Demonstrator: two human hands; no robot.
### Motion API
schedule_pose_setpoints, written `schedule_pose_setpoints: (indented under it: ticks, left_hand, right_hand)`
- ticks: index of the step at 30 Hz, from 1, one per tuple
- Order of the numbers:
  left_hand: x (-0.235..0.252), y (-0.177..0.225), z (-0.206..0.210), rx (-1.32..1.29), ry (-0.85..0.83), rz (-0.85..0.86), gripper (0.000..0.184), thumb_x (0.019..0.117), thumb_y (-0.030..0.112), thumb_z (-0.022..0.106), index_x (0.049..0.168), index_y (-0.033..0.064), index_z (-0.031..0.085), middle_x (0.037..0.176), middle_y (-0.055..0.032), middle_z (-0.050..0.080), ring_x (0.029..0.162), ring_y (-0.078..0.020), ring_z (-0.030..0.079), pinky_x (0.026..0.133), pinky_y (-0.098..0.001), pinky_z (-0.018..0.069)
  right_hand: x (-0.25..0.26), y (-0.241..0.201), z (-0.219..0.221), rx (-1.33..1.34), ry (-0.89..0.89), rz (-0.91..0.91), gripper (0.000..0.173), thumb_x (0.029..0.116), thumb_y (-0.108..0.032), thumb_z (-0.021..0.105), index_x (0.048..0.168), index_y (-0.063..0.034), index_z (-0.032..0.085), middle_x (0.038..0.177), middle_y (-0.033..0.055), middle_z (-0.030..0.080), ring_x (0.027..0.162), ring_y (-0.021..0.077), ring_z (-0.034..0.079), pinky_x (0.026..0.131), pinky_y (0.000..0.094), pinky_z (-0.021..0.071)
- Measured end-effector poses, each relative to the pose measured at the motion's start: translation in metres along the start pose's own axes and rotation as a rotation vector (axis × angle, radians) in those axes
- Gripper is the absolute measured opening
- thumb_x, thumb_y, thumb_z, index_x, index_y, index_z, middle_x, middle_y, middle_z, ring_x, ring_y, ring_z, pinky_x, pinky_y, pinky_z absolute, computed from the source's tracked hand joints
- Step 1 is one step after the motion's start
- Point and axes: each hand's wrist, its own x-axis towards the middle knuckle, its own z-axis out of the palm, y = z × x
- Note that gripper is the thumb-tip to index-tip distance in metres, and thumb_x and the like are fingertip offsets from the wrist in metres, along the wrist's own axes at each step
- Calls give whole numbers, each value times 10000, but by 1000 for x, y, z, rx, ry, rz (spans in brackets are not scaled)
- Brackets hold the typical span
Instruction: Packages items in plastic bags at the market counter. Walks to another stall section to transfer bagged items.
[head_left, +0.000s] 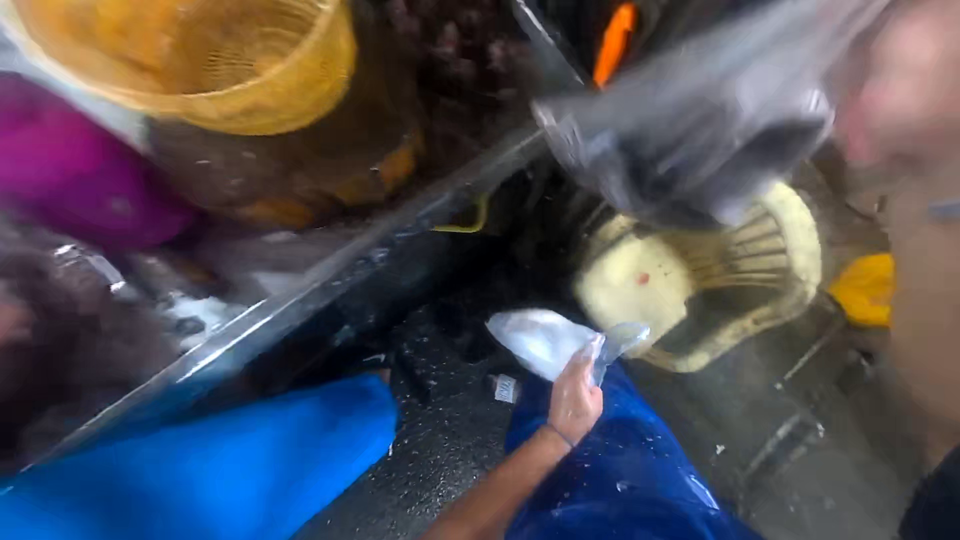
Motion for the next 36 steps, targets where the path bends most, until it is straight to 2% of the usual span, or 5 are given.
schedule_pose_setpoints:
  ticks: [9, 17, 23, 32, 36]
  left_hand:
    - [147, -38, 155, 55, -194, -68, 493, 916, 7, 645, 1405, -13, 587, 1426, -213, 596, 1317, -318, 588, 1129, -483, 464]
    - [202, -129, 310, 115, -136, -204, 628, 880, -9, 689, 1486, 55, 539, 1453, -185, 590, 1342, -308, 578, 1148, -482, 457]
    - [227, -137, 305, -142, -77, -349, 817, 812, 26, 796, 1523, -33, 398, 1501, -234, 502, 1373, -286, 523, 1146, -451, 458]
    - [262, -162, 295, 110, 101, -336, 723, 803, -20, 757, 1474, -19, 489, 1509, -214, 507, 1394, -297, 509, 1170, -444, 429]
    - [252, -139, 305, 368, 121, -272, 435, 875, -6, 643, 1308, 23, 667, 1386, -191, 592, 1255, -299, 609, 1063, -443, 523]
  right_hand:
    - [-175, 249, -90, -209, -272, 116, 248, 953, -70, 506, 1022, 36, 720, 988, 159, 679, 948, 197, 637, 885, 415, 521]
    - [-223, 430, 6, 294, -210, 75, 182, 965, -40, 570, 968, -25, 752, 895, 15, 670, 888, 43, 616, 844, 245, 524]
    - [-275, 508, 93, 811, -278, 44, 146, 974, -70, 609, 948, -121, 744, 958, -39, 675, 971, 49, 619, 894, 276, 527]
    - [-307, 546, 172, 89, -640, 110, 227, 940, 38, 598, 1028, -73, 776, 1072, 163, 706, 1102, 376, 623, 999, 552, 507]
    - [-298, 564, 162, -420, -916, 32, 443, 979, -410, 676, 1382, -232, 643, 1445, 197, 561, 1377, 450, 483, 1121, 784, 275]
